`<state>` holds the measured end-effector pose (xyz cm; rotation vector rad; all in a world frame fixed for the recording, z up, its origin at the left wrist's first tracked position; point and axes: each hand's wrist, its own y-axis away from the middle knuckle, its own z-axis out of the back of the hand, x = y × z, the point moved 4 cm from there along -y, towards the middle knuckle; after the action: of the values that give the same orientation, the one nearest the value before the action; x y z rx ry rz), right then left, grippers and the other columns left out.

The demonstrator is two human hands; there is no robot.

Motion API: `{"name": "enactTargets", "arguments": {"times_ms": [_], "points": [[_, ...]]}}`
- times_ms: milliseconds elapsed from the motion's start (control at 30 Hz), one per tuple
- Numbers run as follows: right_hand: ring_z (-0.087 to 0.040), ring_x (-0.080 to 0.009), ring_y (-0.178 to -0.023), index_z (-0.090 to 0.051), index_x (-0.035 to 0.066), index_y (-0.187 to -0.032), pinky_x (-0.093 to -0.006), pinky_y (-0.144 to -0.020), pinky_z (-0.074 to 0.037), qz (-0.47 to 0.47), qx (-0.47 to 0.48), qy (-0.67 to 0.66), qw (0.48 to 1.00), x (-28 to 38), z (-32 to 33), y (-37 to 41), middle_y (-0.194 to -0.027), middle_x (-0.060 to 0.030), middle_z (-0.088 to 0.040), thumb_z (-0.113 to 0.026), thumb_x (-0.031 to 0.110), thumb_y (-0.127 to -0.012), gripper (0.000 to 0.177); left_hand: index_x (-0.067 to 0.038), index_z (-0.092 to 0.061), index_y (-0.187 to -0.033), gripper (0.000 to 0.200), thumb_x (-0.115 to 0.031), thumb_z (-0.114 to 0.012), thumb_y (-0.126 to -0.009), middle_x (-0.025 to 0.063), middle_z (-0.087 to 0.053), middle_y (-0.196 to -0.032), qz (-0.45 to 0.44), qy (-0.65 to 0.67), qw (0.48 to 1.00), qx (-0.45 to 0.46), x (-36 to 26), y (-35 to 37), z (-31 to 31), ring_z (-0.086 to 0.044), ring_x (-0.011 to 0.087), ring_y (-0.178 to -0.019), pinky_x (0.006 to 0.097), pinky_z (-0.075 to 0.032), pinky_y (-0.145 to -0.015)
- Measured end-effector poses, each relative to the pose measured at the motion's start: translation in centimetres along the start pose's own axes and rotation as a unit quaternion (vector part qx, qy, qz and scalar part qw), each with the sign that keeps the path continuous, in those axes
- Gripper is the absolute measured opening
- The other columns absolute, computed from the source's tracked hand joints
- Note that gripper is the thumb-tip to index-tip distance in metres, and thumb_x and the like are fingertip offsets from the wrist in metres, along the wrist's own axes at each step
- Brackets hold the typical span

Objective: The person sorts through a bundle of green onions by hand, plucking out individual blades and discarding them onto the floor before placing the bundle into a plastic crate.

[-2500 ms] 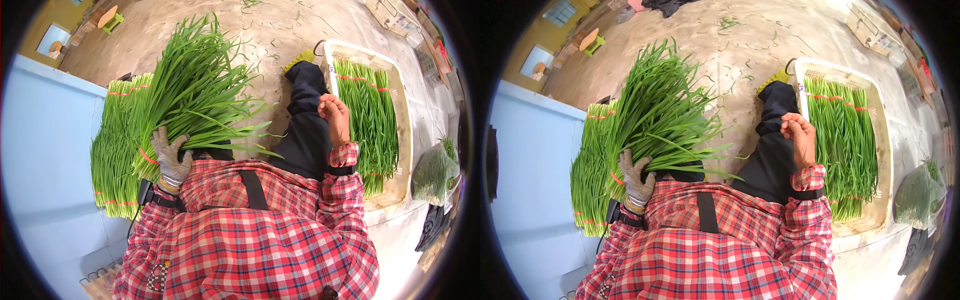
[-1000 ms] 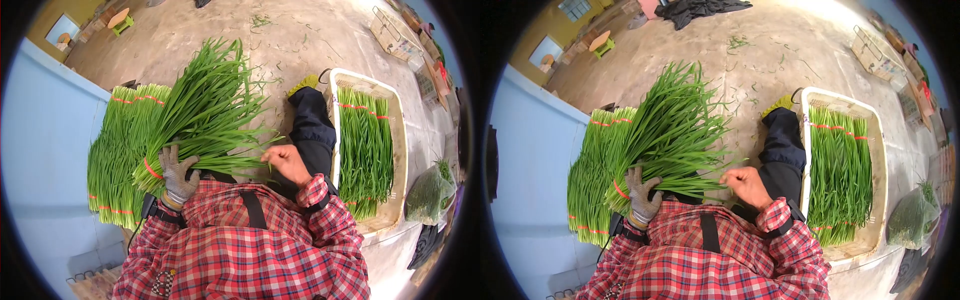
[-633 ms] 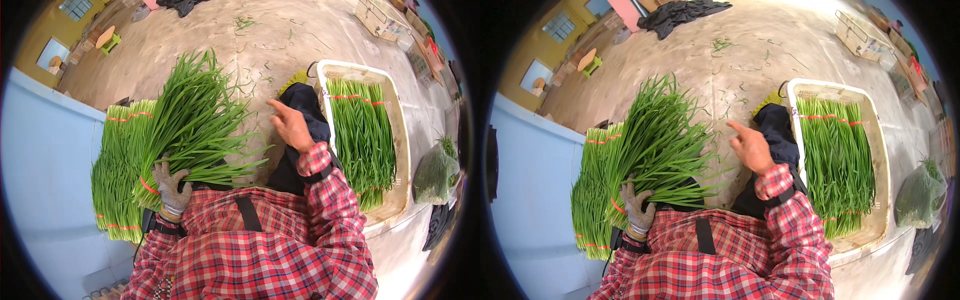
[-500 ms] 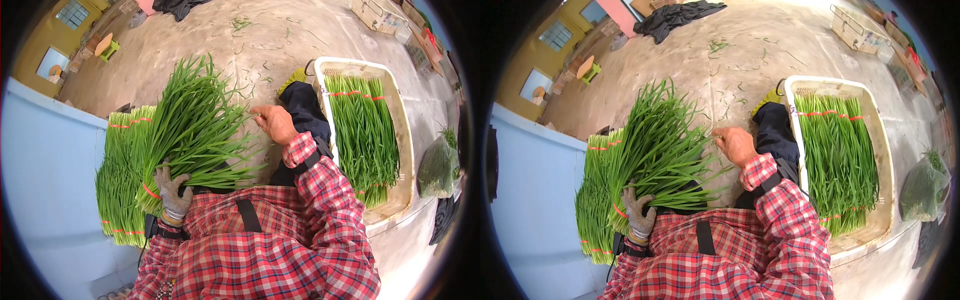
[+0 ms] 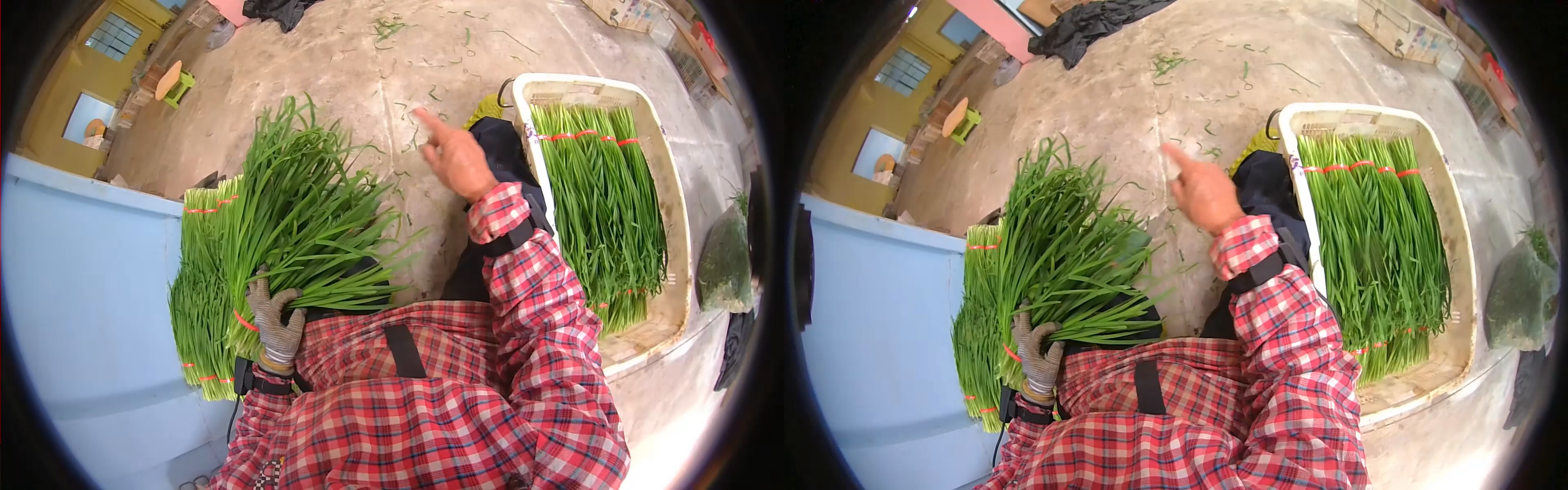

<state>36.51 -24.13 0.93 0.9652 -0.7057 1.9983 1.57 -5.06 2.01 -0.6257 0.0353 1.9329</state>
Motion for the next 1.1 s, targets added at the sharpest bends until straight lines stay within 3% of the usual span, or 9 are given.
{"name": "enactTargets", "arguments": {"times_ms": [67, 200, 267, 400, 567, 667, 733, 1000, 1100], "points": [[-0.063, -0.0381, -0.081, -0.061, 0.011, -0.115, -0.0453, -0.069, -0.050, 0.161, 0.053, 0.033, 0.985, 2.4, -2.8, 0.5, -0.089, -0.0169, -0.067, -0.060, 0.013, -0.082, 0.033, -0.012, -0.069, -0.096, 0.032, -0.008, -0.068, -0.064, 0.0253, -0.032, -0.149, 0.004, -0.001, 1.000, 0.014, -0.3, 0.0, 0.2, -0.023, 0.0451, -0.139, 0.0529, -0.008, -0.115], [-0.062, -0.0381, -0.074, -0.063, 0.010, -0.097, -0.0473, -0.064, -0.049, 0.259, 0.044, 0.062, 0.963, 4.2, -6.0, 1.0, -0.084, -0.0148, -0.063, -0.059, 0.013, -0.081, 0.016, -0.011, -0.069, -0.094, 0.031, -0.011, -0.070, -0.063, 0.0253, -0.032, -0.149, 0.003, -0.022, 1.000, 0.021, -0.7, -0.3, 0.3, -0.024, 0.0464, -0.138, 0.0533, -0.009, -0.115], [-0.061, -0.0376, -0.072, -0.059, 0.009, -0.083, -0.0478, -0.061, -0.048, 0.251, 0.027, 0.082, 0.964, 3.4, -6.7, 0.9, -0.079, -0.0143, -0.060, -0.058, 0.014, -0.081, 0.006, -0.011, -0.069, -0.095, 0.033, -0.011, -0.071, -0.063, 0.0256, -0.032, -0.149, 0.003, -0.029, 0.999, 0.022, -1.0, -0.5, 0.5, -0.025, 0.0472, -0.138, 0.0534, -0.009, -0.115], [-0.063, -0.0359, -0.082, -0.067, 0.011, -0.099, -0.0430, -0.068, -0.051, 0.254, 0.098, 0.135, 0.953, 3.1, -5.8, 0.7, -0.089, -0.0120, -0.065, -0.054, 0.009, -0.086, 0.018, -0.011, -0.070, -0.096, 0.034, -0.010, -0.071, -0.062, 0.0261, -0.033, -0.148, 0.008, -0.023, 0.999, 0.025, -0.9, -0.4, 0.4, -0.024, 0.0476, -0.138, 0.0535, -0.009, -0.115], [-0.062, -0.0392, -0.083, -0.065, 0.007, -0.100, -0.0455, -0.075, -0.050, 0.199, -0.154, 0.010, 0.968, 0.8, -0.6, -0.1, -0.087, -0.0171, -0.064, -0.057, 0.009, -0.083, 0.019, -0.011, -0.069, -0.095, 0.033, -0.009, -0.070, -0.062, 0.0258, -0.033, -0.149, 0.009, -0.021, 1.000, 0.020, -0.8, -0.5, 0.1, -0.023, 0.0471, -0.138, 0.0551, -0.009, -0.114], [-0.061, -0.0393, -0.087, -0.065, 0.007, -0.108, -0.0439, -0.080, -0.050, 0.173, -0.077, -0.005, 0.982, -0.3, -1.0, 2.0, -0.087, -0.0182, -0.064, -0.059, 0.009, -0.084, 0.025, -0.011, -0.070, -0.096, 0.034, -0.009, -0.069, -0.062, 0.0258, -0.033, -0.149, 0.002, -0.025, 1.000, 0.008, -0.6, -0.4, 0.1, -0.023, 0.0474, -0.138, 0.0550, -0.009, -0.114], [-0.061, -0.0388, -0.087, -0.066, 0.007, -0.105, -0.0433, -0.079, -0.050, 0.127, 0.154, -0.113, 0.973, 0.9, -3.3, 4.8, -0.087, -0.0170, -0.064, -0.061, 0.013, -0.084, 0.022, -0.012, -0.070, -0.096, 0.034, -0.009, -0.069, -0.062, 0.0259, -0.033, -0.148, 0.009, -0.027, 1.000, 0.012, -0.6, -0.5, 0.1, -0.023, 0.0472, -0.138, 0.0548, -0.008, -0.114], [-0.064, -0.0311, -0.075, -0.068, 0.006, -0.097, -0.0389, -0.068, -0.050, 0.182, 0.158, 0.091, 0.966, 1.7, -3.7, 5.6, -0.083, -0.0135, -0.066, -0.058, 0.013, -0.088, 0.015, -0.014, -0.070, -0.097, 0.033, -0.016, -0.069, -0.064, 0.0268, -0.032, -0.148, 0.011, -0.035, 0.999, 0.012, -0.3, -0.4, 0.2, -0.024, 0.0481, -0.138, 0.0554, -0.007, -0.115], [-0.055, -0.0111, -0.065, -0.065, -0.002, -0.092, -0.0296, -0.064, -0.047, -0.010, 0.177, -0.269, 0.946, 0.1, -3.7, 5.1, -0.068, -0.0024, -0.058, -0.050, 0.007, -0.093, 0.017, -0.014, -0.070, -0.097, 0.034, -0.017, -0.070, -0.063, 0.0258, -0.034, -0.148, 0.026, -0.038, 0.999, 0.009, 0.0, -0.1, 0.1, -0.025, 0.0474, -0.138, 0.0555, -0.008, -0.114]]}}
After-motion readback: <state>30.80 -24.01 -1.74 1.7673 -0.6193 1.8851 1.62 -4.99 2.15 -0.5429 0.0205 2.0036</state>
